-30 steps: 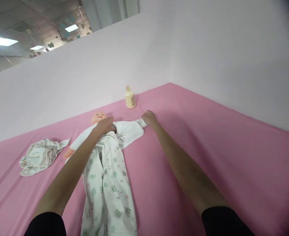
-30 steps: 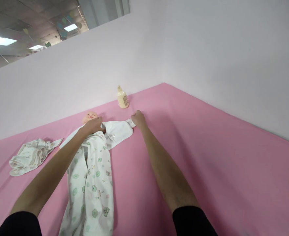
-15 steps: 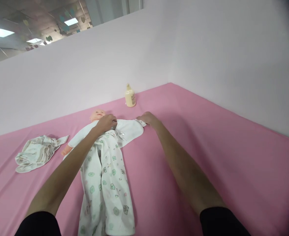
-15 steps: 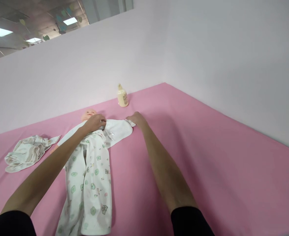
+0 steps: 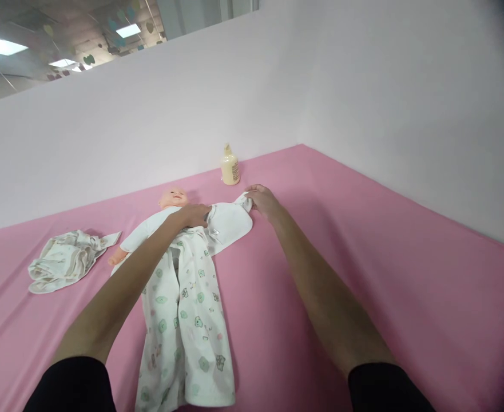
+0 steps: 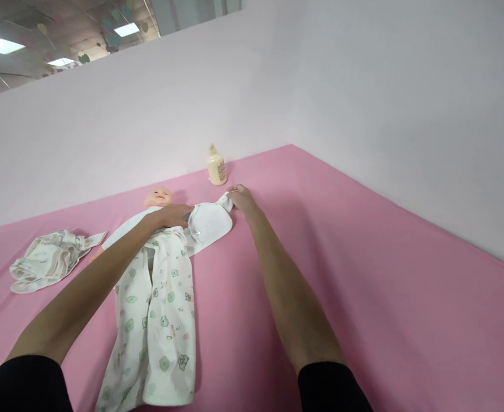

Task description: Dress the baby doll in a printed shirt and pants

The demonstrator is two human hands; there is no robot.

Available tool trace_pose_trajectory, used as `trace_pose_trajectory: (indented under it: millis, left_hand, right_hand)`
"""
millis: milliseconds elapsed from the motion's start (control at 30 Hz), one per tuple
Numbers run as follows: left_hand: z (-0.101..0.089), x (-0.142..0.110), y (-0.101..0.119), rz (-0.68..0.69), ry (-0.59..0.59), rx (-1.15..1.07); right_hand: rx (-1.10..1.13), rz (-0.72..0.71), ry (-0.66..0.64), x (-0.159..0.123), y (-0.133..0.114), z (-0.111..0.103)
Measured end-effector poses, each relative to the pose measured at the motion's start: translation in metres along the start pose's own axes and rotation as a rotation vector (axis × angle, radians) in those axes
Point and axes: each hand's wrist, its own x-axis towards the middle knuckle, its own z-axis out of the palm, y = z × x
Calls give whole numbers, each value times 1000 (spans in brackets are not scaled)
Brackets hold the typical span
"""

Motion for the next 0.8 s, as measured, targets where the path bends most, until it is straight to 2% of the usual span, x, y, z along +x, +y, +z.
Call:
trace_pose_trajectory:
  millis: [167, 433, 633, 800]
  left_hand:
    - [6, 3, -5, -6, 58, 96]
    - [9, 2, -4, -77, 127, 141]
    - [10, 0, -13, -75, 144, 133]
    - [13, 1, -15, -58, 132, 97]
  right_hand:
    - [117, -83, -4, 3, -1, 0]
    - [115, -49, 87, 14, 12, -7]
    - [-24, -50, 217, 21, 23, -14]
    - [-273, -63, 241, 18, 29, -9]
